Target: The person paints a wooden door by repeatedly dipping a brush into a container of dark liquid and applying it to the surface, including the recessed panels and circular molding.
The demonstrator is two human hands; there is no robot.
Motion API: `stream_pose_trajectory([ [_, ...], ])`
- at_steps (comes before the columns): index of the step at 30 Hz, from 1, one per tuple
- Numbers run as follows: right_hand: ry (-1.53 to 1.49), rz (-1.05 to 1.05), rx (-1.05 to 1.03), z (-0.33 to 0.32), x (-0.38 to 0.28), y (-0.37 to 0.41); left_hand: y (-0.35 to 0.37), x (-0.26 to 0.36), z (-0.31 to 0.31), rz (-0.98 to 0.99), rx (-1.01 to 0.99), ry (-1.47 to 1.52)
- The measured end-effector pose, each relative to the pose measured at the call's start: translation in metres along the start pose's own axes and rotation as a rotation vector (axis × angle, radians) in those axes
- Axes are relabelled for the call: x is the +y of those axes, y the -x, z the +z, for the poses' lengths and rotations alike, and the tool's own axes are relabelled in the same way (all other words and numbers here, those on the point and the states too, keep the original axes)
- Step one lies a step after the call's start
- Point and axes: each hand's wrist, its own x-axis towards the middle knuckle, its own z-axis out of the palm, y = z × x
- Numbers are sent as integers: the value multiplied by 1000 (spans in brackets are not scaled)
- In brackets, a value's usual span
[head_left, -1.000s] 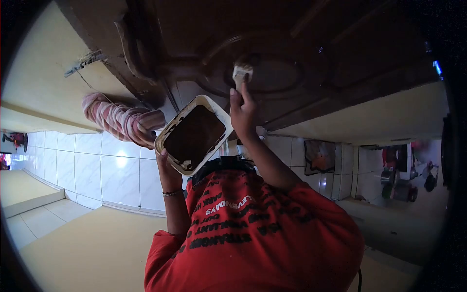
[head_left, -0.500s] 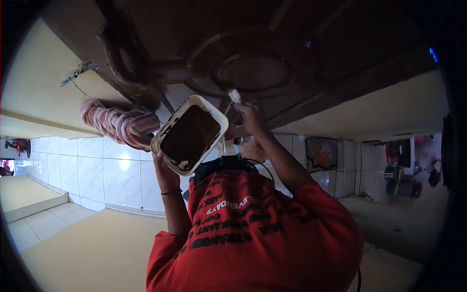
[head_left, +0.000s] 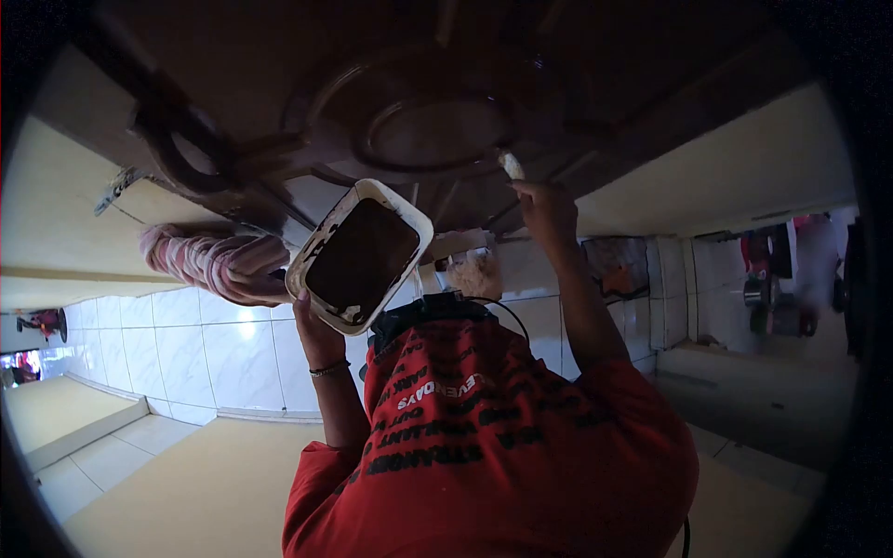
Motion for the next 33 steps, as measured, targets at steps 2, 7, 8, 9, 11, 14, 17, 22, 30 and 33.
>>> stream_pose_trajectory([
  [2, 25, 6, 26, -19, -9, 1, -5, -1, -1, 17, -16, -8],
  [7, -153, -26, 128, -27, -10, 14, -13, 2, -6, -37, -42, -38],
  [8, -364, 22, 124, -25, -12, 21, -15, 2, -5, -19, -46, -58],
  [9, -577, 66, 121, -25, -13, 29, -15, 2, -2, -15, -52, -61],
  [11, -746, 261, -11, -23, -24, 47, -11, 3, 1, 10, -41, -95],
  [14, -1210, 475, -221, -1, -22, 61, -5, 7, 2, 10, -35, -112],
  [17, -1699, 607, -330, 26, -17, 63, 3, 11, 7, -6, -41, -129],
  [22, -2139, 790, -520, 53, 0, 50, 15, 10, 20, 57, -37, -150],
  [30, -2403, 826, -648, 64, -3, 24, 25, 8, 30, 66, -4, -172],
  [33, -2495, 845, -602, 59, -2, 13, 23, 7, 30, 39, -9, -124],
])
